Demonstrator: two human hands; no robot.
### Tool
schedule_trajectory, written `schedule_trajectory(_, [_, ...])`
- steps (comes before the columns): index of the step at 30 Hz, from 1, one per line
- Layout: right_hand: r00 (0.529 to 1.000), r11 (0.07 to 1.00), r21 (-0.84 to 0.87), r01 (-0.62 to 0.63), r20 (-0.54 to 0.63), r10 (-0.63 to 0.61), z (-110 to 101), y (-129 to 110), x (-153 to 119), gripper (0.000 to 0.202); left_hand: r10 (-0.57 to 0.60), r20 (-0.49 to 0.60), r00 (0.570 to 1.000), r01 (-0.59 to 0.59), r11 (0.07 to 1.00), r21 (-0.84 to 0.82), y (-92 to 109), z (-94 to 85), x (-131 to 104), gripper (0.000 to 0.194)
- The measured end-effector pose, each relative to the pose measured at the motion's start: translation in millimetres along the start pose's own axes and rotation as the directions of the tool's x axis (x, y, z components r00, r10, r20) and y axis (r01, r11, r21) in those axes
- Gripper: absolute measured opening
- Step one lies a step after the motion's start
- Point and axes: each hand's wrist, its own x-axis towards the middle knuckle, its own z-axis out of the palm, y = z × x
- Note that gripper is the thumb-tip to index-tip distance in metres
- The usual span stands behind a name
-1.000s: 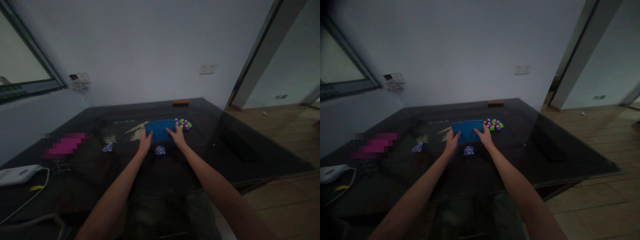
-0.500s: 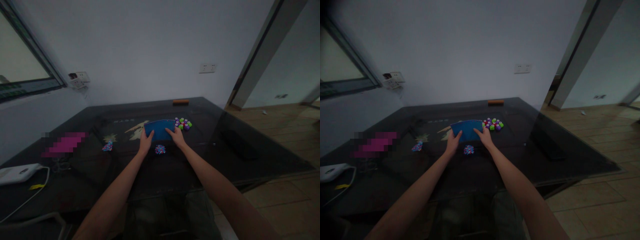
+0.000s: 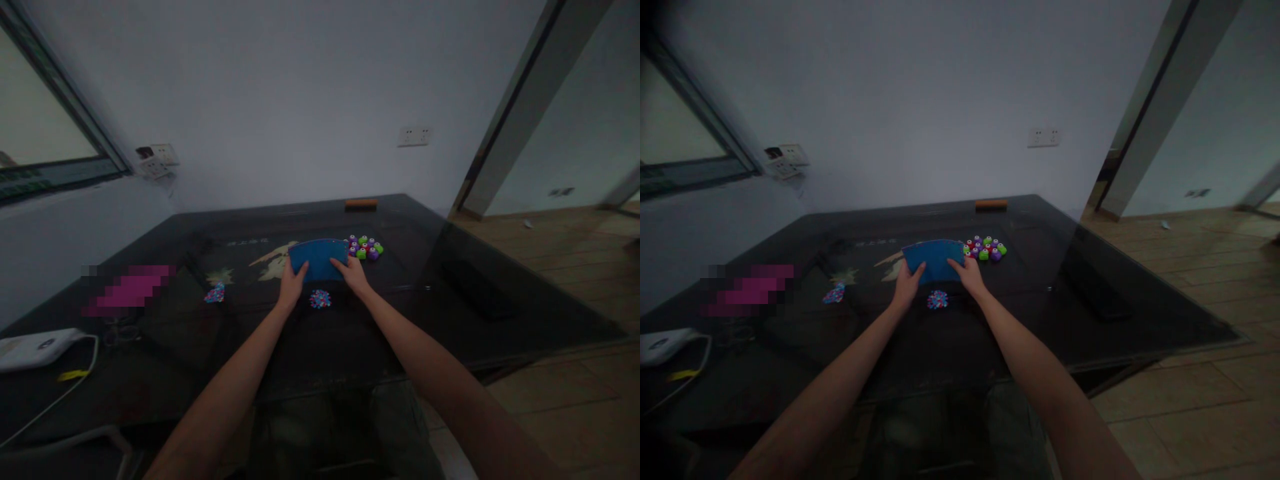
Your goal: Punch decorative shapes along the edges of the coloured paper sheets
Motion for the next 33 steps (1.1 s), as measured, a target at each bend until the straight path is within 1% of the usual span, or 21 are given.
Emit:
schedule_trajectory(5, [1.0,1.0,0.003,-0.001,-0.007,0.001,2.2,-7.6,-1.5,0.031,-0.011,0.011,1.0,0.01,0.997,0.076,6.6,-3.5,1.5,0.035])
schedule_trajectory(11, [1.0,1.0,-0.013,-0.022,0.012,0.022,5.0,-25.8,-4.4,0.029,-0.016,0.031,0.999,0.011,0.989,0.151,27.4,-13.9,6.3,0.028])
schedule_trajectory(14, [0.998,0.998,-0.026,-0.057,0.031,0.058,4.5,-30.2,-5.6,0.028,-0.047,0.052,0.998,0.038,0.985,0.166,34.6,-17.2,8.9,0.024])
schedule_trajectory(17, [0.994,0.995,-0.035,-0.095,0.051,0.096,3.9,-30.5,-6.3,0.03,-0.108,0.071,0.992,0.095,0.982,0.162,34.3,-19.1,9.7,0.022])
schedule_trajectory(23, [0.985,0.988,-0.033,-0.151,0.084,0.153,3.5,-29.4,-6.4,0.034,-0.233,0.125,0.965,0.224,0.971,0.079,26.9,-22.4,8.5,0.032])
schedule_trajectory(33, [0.978,0.984,-0.055,-0.171,0.115,0.177,0.0,-29.8,-4.7,0.029,-0.331,0.155,0.931,0.335,0.942,0.0,26.7,-25.4,10.1,0.034])
